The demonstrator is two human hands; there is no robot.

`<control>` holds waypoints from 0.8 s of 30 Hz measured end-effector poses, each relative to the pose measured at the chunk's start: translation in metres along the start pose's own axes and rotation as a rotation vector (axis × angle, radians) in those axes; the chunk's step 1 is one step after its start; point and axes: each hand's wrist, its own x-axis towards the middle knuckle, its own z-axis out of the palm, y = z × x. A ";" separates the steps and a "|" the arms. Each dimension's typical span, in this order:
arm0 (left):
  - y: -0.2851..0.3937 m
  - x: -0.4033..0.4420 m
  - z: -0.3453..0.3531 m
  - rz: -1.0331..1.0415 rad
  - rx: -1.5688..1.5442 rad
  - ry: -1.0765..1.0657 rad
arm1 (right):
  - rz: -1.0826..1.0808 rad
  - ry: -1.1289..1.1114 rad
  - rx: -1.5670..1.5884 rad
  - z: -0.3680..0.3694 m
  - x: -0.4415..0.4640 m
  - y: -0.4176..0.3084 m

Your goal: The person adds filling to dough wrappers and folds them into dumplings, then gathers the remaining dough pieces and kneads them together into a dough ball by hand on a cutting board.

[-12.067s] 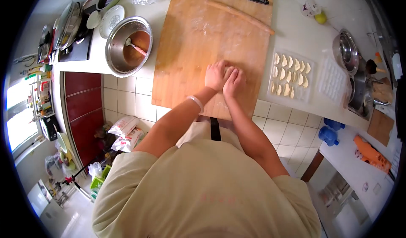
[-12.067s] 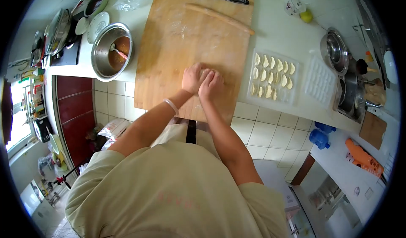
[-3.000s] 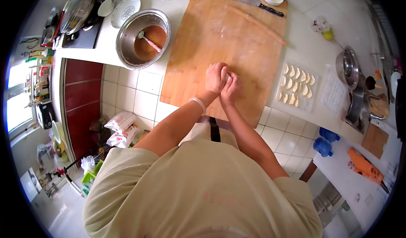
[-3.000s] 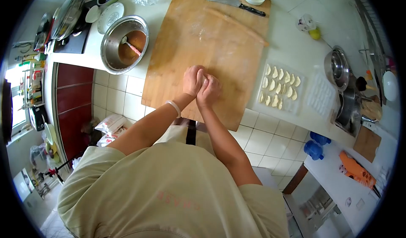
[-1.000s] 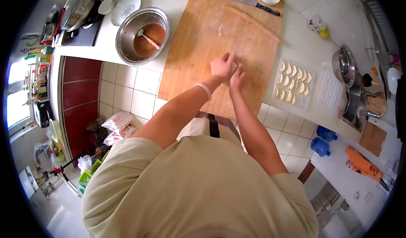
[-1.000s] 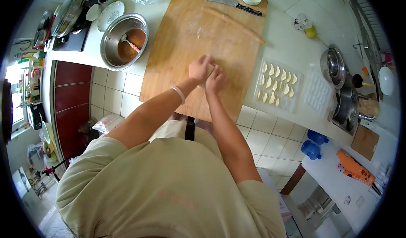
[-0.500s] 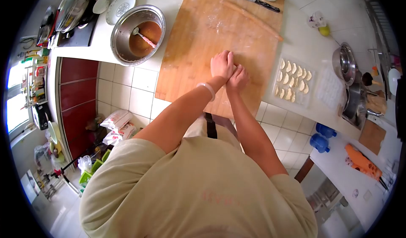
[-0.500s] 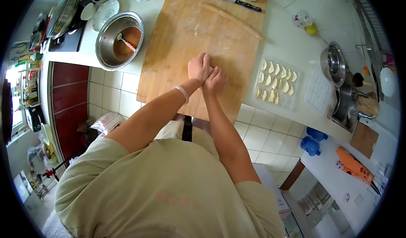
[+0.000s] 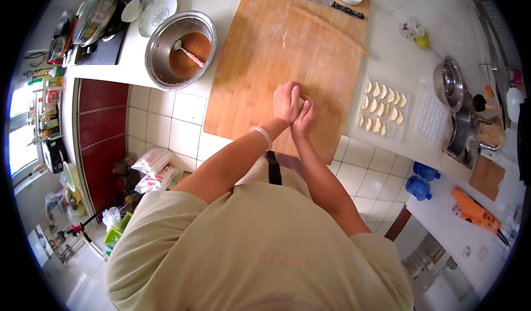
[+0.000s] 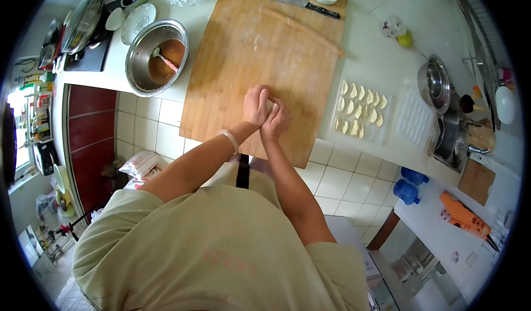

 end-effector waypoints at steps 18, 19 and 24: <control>0.004 0.000 0.005 -0.066 0.040 0.008 | -0.070 -0.019 -0.003 -0.003 0.001 0.001; 0.003 0.009 0.008 -0.102 0.098 -0.035 | -0.032 -0.033 -0.148 0.001 0.007 0.004; 0.018 0.039 0.013 -0.428 0.125 -0.202 | 0.446 -0.115 -0.153 0.009 0.032 0.003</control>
